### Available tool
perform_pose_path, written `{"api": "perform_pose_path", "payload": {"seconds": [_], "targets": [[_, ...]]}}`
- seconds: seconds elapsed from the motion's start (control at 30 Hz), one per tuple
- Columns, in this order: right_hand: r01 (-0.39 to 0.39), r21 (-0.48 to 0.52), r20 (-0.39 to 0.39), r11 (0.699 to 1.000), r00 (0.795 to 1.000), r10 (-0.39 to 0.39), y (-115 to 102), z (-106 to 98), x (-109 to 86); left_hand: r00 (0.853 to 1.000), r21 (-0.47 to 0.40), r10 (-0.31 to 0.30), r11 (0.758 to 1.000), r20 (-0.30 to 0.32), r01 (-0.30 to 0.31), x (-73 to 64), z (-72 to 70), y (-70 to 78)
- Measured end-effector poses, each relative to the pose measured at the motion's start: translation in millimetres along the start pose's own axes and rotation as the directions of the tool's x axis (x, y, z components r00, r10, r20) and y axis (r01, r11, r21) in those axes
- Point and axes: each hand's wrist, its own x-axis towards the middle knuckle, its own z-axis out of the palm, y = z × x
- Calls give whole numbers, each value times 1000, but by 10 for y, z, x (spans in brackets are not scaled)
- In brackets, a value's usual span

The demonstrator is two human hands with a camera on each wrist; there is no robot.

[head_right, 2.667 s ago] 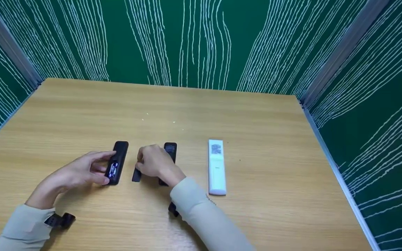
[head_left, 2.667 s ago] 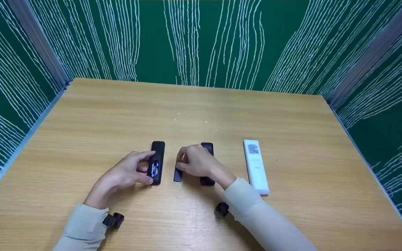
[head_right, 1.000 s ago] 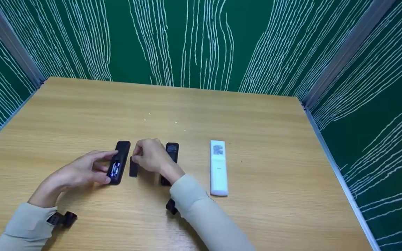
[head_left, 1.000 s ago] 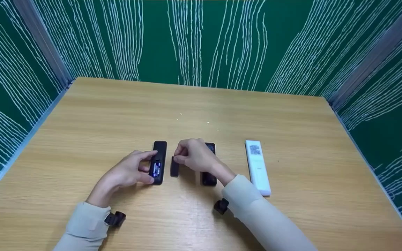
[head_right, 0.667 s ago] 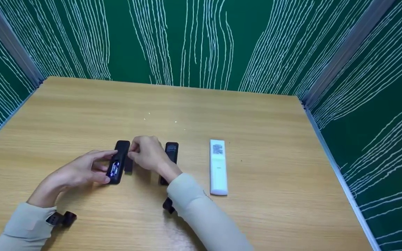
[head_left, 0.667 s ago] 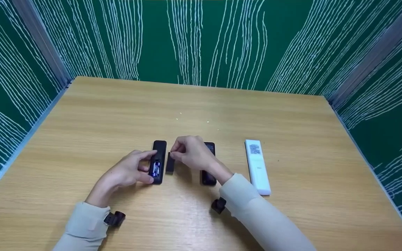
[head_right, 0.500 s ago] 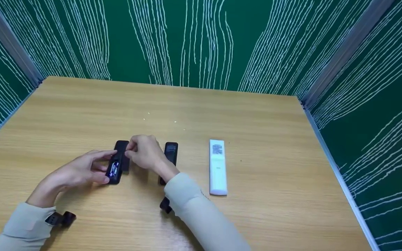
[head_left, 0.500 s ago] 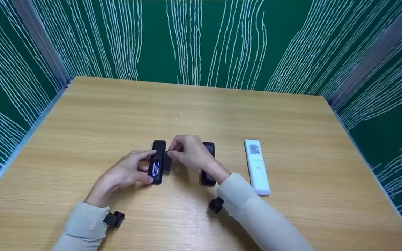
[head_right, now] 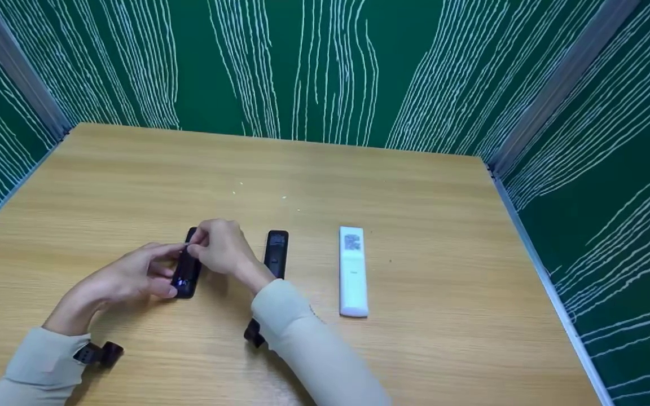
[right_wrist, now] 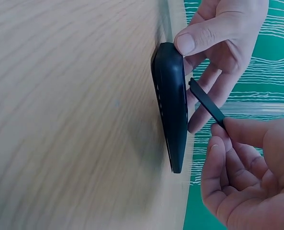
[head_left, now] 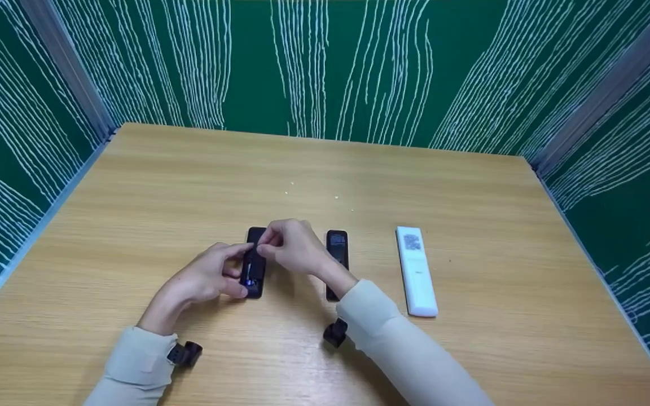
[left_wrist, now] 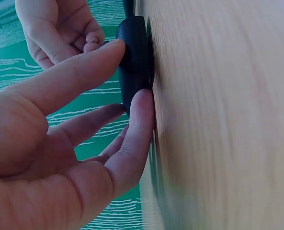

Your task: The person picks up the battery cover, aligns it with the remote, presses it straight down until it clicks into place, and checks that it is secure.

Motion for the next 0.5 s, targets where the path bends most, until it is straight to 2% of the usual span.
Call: {"api": "perform_pose_path", "payload": {"seconds": [0.5], "targets": [[-18,16,14,1000,1000,18,-17,103,13,1000,10,7,1000,-2,-7,-8,-4,-7]]}}
